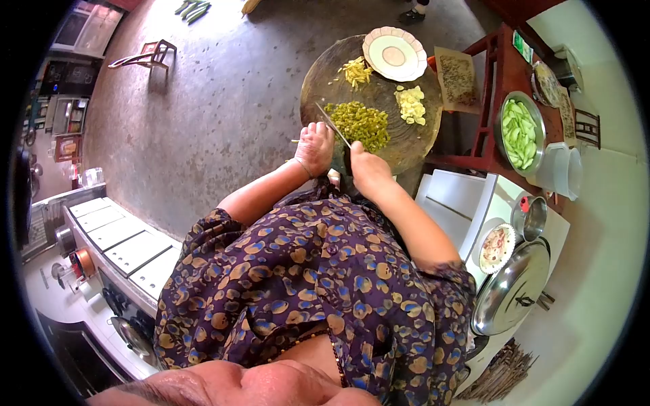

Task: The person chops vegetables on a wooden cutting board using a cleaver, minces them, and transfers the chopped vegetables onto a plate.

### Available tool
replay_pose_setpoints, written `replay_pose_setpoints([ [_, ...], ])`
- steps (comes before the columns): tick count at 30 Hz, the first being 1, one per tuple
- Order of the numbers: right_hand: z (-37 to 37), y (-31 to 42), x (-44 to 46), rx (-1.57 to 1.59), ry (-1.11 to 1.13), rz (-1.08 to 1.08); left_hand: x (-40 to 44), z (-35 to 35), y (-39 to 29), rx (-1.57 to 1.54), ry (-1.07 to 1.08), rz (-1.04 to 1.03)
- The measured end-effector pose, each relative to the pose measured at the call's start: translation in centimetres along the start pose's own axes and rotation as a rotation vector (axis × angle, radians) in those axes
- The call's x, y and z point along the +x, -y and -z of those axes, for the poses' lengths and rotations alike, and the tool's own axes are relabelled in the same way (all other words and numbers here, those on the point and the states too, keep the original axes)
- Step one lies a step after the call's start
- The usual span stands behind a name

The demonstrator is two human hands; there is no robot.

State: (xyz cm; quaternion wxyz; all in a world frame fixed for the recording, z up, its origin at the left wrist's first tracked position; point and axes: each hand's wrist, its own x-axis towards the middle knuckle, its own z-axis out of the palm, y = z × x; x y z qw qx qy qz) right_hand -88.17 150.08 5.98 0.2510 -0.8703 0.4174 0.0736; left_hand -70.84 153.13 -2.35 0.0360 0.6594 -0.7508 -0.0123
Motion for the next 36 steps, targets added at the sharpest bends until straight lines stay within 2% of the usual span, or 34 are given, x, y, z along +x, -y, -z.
replay_pose_setpoints([
  [5,-0.6,-1.3,0.4,0.042,-0.014,-0.035,-0.3,-0.2,0.2,0.023,-0.075,-0.026],
  [11,0.0,-2.8,-1.5,0.035,-0.077,-0.051,2.0,-0.1,0.0,-0.031,-0.058,-0.051],
  [12,0.6,-2.5,-1.8,0.053,-0.111,-0.049,2.5,0.4,-0.1,-0.001,0.038,-0.033],
  [16,1.4,-2.3,-2.4,0.066,-0.147,-0.046,2.1,-0.4,0.0,0.011,-0.031,0.066],
  [19,1.6,-2.1,-2.9,0.079,-0.144,-0.031,1.1,1.0,0.3,-0.091,-0.168,0.109],
  [21,1.5,-2.2,-3.0,0.073,-0.150,-0.005,0.9,1.1,0.5,-0.093,-0.156,0.113],
  [26,1.4,-2.2,-3.0,0.031,-0.059,-0.006,0.6,0.8,0.1,0.014,0.031,0.106],
  [36,2.3,-3.1,-0.8,0.034,0.064,0.032,0.1,-0.2,0.1,0.079,-0.148,-0.042],
])
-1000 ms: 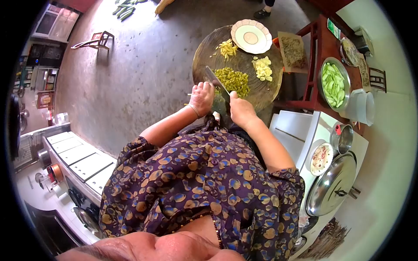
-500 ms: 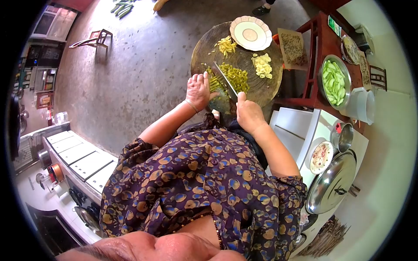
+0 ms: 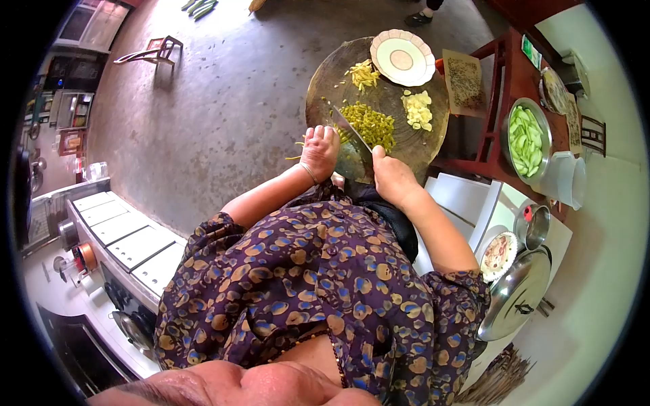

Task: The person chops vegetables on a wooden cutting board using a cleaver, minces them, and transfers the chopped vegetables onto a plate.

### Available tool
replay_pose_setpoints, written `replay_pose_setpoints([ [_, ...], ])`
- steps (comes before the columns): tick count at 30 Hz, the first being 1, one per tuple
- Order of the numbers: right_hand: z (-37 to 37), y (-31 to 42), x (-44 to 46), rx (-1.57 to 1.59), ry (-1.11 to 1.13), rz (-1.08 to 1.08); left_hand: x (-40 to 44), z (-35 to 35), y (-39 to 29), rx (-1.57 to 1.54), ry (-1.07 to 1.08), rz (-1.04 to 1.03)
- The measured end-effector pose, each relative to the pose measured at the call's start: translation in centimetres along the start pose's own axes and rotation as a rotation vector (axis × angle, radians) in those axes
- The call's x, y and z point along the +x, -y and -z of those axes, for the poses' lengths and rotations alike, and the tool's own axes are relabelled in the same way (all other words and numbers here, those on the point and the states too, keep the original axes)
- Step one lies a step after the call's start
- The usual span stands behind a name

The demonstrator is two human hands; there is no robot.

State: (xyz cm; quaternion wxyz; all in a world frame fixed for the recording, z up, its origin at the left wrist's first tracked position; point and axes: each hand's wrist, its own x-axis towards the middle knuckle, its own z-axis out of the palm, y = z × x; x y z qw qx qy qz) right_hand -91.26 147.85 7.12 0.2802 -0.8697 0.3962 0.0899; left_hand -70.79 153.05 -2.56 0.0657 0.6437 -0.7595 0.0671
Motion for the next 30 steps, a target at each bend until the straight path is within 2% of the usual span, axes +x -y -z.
replay_pose_setpoints([
  [7,-2.2,1.2,1.9,-0.047,-0.033,-0.070,-0.2,0.3,-0.1,-0.071,0.045,0.017],
  [11,-0.7,1.5,0.2,-0.037,-0.034,-0.064,-0.1,-0.4,-0.3,-0.018,0.032,0.027],
  [14,-0.7,0.7,-1.2,-0.050,-0.108,0.019,-0.2,-0.5,-0.3,-0.035,-0.020,0.031],
  [17,-0.1,0.9,-1.8,-0.072,-0.043,0.036,-0.1,-0.1,-0.3,-0.080,0.077,0.031],
  [20,0.1,1.8,-0.9,-0.041,0.020,-0.033,-0.1,-0.3,-0.2,-0.082,0.037,0.009],
  [23,-2.4,2.4,2.1,-0.054,-0.116,0.015,0.1,0.4,-0.3,-0.120,0.118,0.020],
  [24,-2.1,2.7,2.2,-0.095,-0.035,-0.036,0.2,0.4,-0.2,-0.118,0.069,0.038],
  [26,-2.4,1.8,1.7,-0.037,-0.052,-0.049,-0.2,0.6,-0.2,-0.113,-0.019,0.065],
  [30,-1.3,1.0,0.1,-0.042,-0.087,-0.058,-0.3,-0.5,-0.1,-0.110,-0.037,0.062],
])
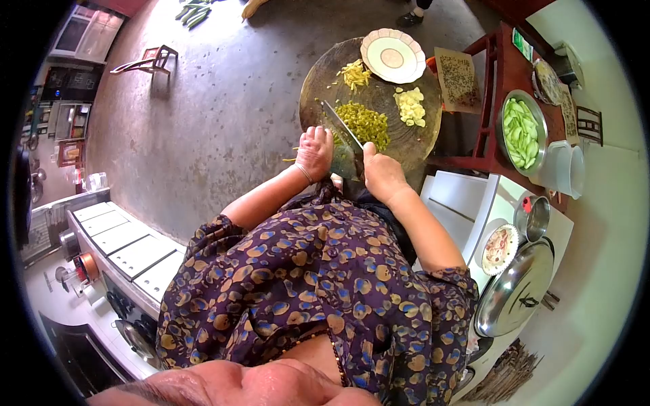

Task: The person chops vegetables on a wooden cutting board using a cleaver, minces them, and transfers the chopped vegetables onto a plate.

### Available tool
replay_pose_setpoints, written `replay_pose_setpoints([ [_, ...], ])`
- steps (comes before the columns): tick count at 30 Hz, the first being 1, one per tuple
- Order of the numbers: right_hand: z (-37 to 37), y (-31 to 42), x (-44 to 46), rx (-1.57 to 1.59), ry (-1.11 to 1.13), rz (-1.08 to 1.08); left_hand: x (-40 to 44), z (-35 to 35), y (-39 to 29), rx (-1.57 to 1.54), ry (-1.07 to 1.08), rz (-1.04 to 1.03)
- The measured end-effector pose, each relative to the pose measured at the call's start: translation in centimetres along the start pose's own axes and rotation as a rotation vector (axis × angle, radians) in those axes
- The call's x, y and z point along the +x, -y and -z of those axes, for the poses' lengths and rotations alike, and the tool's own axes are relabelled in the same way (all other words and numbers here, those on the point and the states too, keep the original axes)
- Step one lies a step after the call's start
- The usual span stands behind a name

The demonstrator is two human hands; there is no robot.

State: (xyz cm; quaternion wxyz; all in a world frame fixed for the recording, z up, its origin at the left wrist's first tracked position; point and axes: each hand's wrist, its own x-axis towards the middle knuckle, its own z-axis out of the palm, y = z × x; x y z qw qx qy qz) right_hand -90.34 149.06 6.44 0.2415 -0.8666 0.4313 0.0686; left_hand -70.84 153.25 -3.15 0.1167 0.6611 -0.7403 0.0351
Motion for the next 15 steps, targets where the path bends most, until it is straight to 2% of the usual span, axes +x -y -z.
replay_pose_setpoints([
  [4,1.4,0.1,-1.6,-0.016,0.028,0.021,0.8,-0.6,-0.1,-0.040,0.051,0.025],
  [7,1.5,0.0,-1.5,-0.019,0.062,0.042,0.7,-0.6,-0.2,-0.036,-0.008,0.011],
  [11,1.4,-0.4,-0.7,-0.006,0.108,0.068,0.8,-0.1,0.1,-0.014,0.051,-0.053],
  [15,0.6,1.0,1.2,0.031,0.061,0.029,1.0,0.4,-0.1,-0.020,0.078,-0.059],
])
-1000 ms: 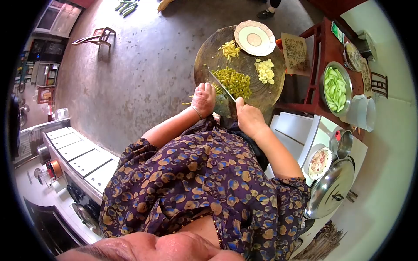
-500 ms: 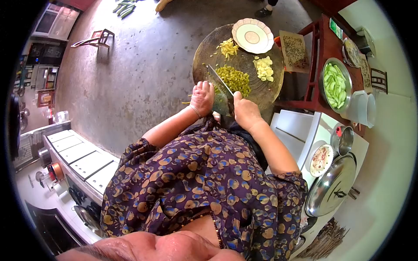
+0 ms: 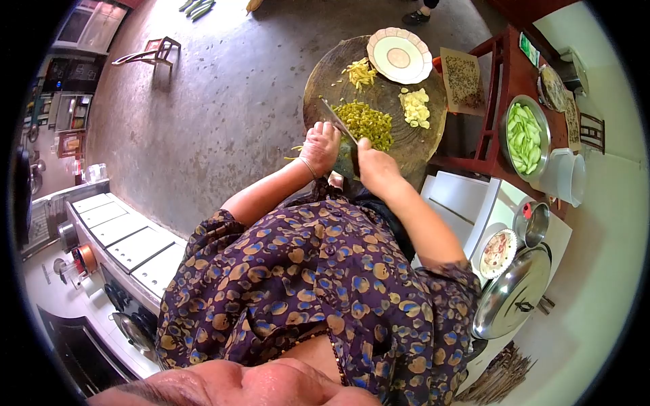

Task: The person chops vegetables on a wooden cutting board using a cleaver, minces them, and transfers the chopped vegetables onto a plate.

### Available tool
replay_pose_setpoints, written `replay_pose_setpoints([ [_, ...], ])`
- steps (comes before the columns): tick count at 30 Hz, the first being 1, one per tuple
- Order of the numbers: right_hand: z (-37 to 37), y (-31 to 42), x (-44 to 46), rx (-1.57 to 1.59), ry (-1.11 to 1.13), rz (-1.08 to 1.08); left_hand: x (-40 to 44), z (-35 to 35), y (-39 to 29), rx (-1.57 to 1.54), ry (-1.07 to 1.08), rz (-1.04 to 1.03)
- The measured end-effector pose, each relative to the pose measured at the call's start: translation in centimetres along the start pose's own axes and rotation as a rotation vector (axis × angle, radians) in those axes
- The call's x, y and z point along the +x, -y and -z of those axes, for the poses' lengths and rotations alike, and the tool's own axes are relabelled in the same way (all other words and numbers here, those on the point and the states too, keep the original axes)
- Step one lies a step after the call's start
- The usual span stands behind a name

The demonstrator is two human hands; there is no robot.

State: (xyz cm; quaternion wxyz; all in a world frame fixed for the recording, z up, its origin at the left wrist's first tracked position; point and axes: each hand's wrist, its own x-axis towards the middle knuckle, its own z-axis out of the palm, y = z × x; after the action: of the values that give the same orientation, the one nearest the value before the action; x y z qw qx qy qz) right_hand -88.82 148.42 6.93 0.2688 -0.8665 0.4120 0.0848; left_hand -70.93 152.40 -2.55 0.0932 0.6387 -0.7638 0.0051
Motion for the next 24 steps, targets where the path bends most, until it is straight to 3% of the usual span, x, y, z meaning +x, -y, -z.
replay_pose_setpoints([
  [9,-1.0,-1.4,-1.3,0.035,-0.171,-0.009,0.6,-0.4,0.2,-0.010,-0.038,0.047],
  [17,-0.2,-1.3,-3.0,0.017,-0.110,0.027,0.2,1.5,0.0,-0.006,0.018,0.199],
  [21,0.4,-0.7,-2.7,-0.031,0.000,0.003,-0.3,0.4,-0.1,0.085,0.179,0.121],
  [24,1.2,0.1,-2.1,-0.052,0.065,-0.029,-0.5,0.4,-0.4,0.132,0.128,0.069],
])
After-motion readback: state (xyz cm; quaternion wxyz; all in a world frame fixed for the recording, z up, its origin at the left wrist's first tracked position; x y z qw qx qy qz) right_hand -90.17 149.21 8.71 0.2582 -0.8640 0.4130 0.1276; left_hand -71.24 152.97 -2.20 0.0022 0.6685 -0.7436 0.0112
